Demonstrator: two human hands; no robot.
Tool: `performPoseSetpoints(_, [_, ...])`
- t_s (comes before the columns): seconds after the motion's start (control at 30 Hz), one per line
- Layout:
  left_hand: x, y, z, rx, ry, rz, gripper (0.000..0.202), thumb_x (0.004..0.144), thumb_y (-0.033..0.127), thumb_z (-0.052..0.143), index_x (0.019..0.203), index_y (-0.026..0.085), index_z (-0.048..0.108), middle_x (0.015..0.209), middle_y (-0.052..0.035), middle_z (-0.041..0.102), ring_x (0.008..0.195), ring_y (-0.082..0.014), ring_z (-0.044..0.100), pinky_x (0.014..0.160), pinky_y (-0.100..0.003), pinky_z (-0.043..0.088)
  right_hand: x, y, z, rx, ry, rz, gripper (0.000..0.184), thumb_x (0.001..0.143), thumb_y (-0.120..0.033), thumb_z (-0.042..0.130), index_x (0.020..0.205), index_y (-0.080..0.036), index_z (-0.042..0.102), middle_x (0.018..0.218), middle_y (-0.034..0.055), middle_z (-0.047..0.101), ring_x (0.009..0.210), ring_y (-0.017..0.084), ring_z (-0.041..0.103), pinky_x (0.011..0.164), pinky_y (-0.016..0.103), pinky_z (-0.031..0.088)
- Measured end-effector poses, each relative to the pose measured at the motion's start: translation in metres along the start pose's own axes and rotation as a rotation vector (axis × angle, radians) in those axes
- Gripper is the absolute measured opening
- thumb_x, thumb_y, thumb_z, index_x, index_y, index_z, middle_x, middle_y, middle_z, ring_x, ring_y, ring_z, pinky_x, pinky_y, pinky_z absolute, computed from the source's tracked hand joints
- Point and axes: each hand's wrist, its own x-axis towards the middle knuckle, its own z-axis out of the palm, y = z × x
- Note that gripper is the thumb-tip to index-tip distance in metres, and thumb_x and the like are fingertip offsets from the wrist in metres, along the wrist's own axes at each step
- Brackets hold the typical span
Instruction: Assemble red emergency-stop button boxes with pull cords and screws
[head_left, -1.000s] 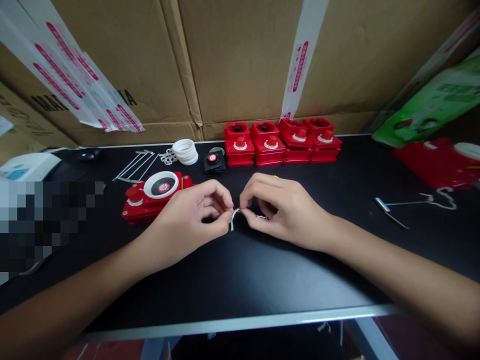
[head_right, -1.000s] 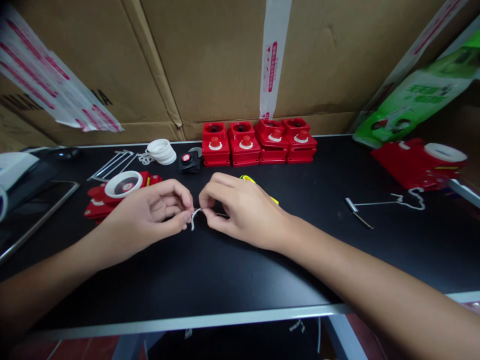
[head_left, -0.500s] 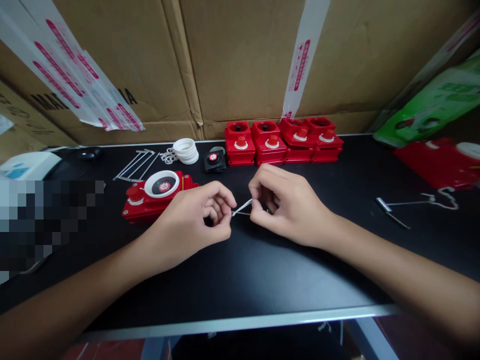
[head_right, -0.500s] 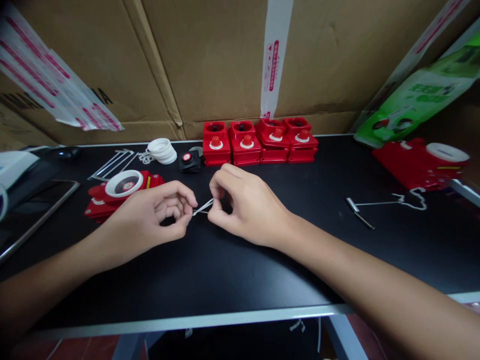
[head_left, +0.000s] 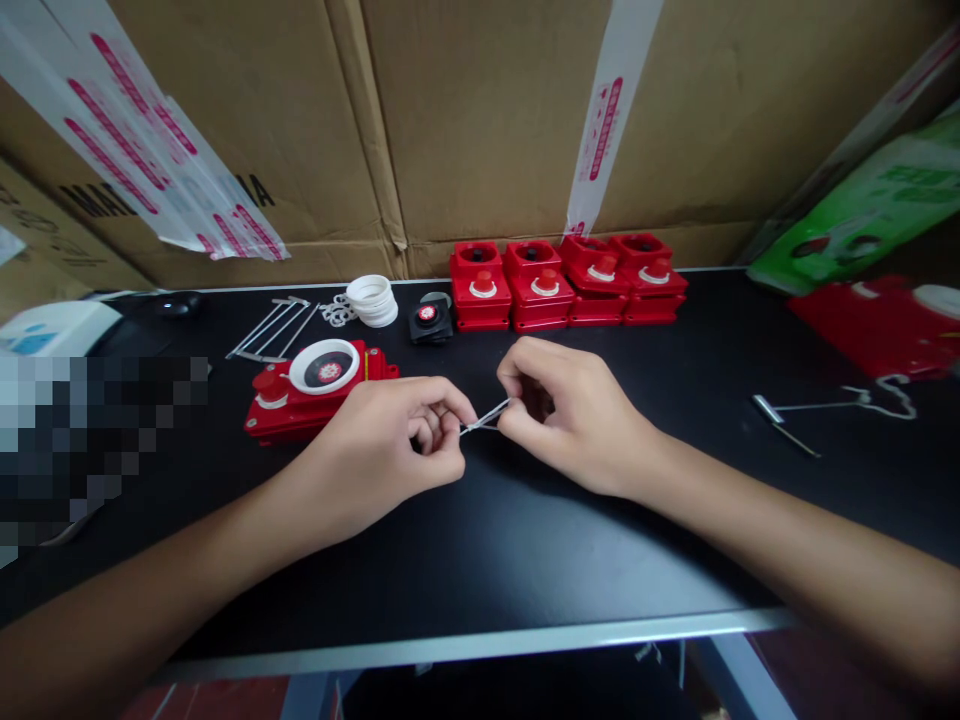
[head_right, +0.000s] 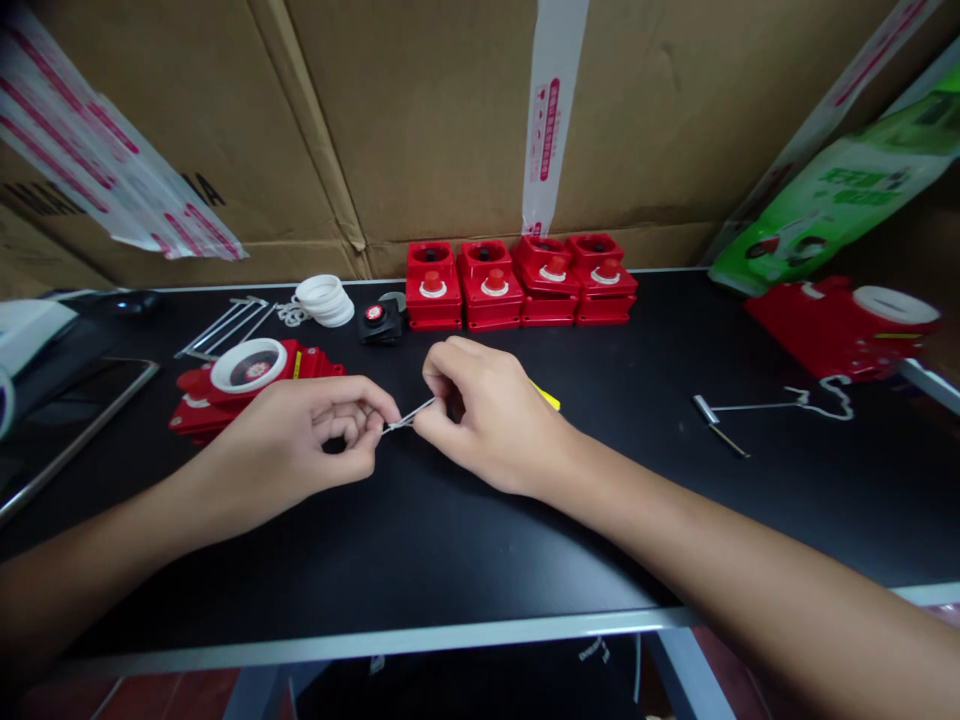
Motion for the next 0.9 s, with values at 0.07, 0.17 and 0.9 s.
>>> performPoseSetpoints(0.07, [-0.0002,0.0001,0.0000,0.003,0.005,-0.012,0.018,0.077,0.023,0.065,0.091,0.019,0.076,0.065,0.0045,0.057,0.057,-0.0101,0.050,0.054,-0.021,0.038,-0.0001,-0.0007,0.0021,0.009,-0.002,0.061,0.018,0.080,-0.012,0.060,0.076,-0.023,0.047,0.071,-0.0036,0.050,0.064,0.013,0.046,0.064,0.029,0.036])
performPoseSetpoints(0.17, [-0.0006,-0.0001,0.0002,0.003,0.003,-0.043,0.018,0.076,0.024,0.065,0.091,0.020,0.076,0.065,0.0050,0.057,0.057,-0.0102,0.049,0.055,-0.021,0.038,0.0003,-0.0023,0.0041,0.032,-0.005,0.147,0.020,0.078,-0.011,0.060,0.072,-0.023,0.045,0.067,-0.0050,0.049,0.062,0.013,0.044,0.063,0.029,0.035])
performPoseSetpoints(0.9, [-0.0006,-0.0024,-0.0015,-0.211,-0.056,-0.057,0.005,0.086,0.023,0.069,0.090,0.019,0.069,0.073,0.0032,0.066,0.065,-0.0123,0.063,0.063,-0.023,0.050,-0.0002,0.0009,0.0020,0.369,-0.009,0.270,0.014,0.086,-0.022,0.067,0.088,-0.022,0.053,0.076,-0.0045,0.056,0.062,0.010,0.053,0.058,0.024,0.044])
